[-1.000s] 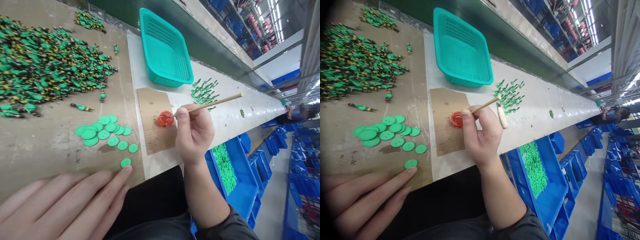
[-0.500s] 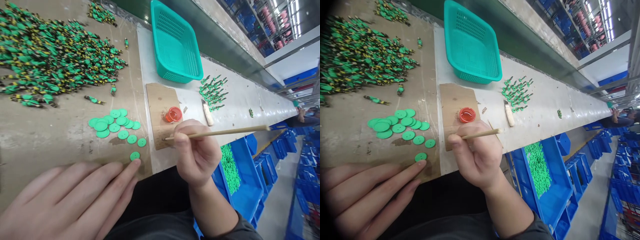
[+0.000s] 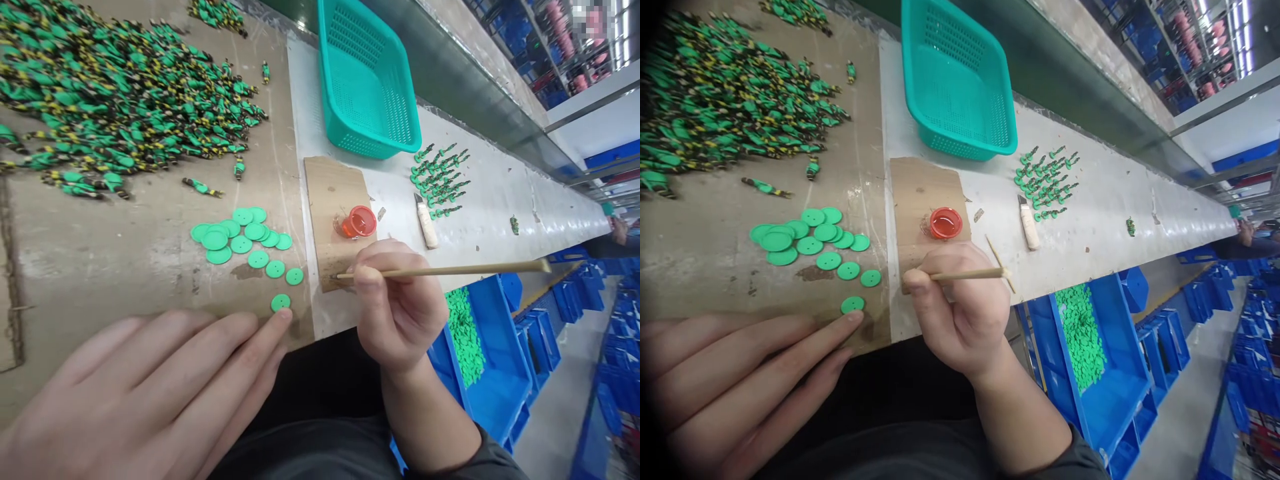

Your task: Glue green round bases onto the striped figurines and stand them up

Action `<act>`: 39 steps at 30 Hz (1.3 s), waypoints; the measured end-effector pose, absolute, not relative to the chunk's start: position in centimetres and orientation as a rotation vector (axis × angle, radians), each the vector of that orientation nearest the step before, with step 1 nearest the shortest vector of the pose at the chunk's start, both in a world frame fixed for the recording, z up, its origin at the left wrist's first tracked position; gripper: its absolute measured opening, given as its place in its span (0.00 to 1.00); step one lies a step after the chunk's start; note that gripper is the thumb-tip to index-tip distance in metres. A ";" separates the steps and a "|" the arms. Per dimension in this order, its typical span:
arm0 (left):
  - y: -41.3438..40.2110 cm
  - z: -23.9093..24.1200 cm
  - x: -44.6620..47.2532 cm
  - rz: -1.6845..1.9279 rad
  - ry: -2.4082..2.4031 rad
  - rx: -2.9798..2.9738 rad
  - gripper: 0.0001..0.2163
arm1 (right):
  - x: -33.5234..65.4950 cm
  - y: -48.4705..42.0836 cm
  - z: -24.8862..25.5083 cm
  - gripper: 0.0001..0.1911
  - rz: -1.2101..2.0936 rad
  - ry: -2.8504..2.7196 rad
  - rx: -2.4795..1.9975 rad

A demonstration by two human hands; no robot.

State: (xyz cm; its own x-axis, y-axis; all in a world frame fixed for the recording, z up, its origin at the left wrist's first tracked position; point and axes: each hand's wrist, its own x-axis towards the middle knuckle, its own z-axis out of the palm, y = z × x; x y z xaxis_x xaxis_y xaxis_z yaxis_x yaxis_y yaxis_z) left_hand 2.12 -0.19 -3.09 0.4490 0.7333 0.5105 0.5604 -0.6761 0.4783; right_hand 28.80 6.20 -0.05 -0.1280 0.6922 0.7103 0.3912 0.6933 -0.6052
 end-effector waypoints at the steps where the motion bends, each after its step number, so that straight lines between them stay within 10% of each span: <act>1: -0.3 -3.1 2.2 0.988 1.154 2.527 0.24 | 28.6 6.1 0.0 0.03 0.326 -1.737 -0.863; 39: -0.5 -2.2 2.6 0.920 1.178 2.688 0.18 | 25.8 5.3 0.0 0.04 0.392 -1.755 -0.811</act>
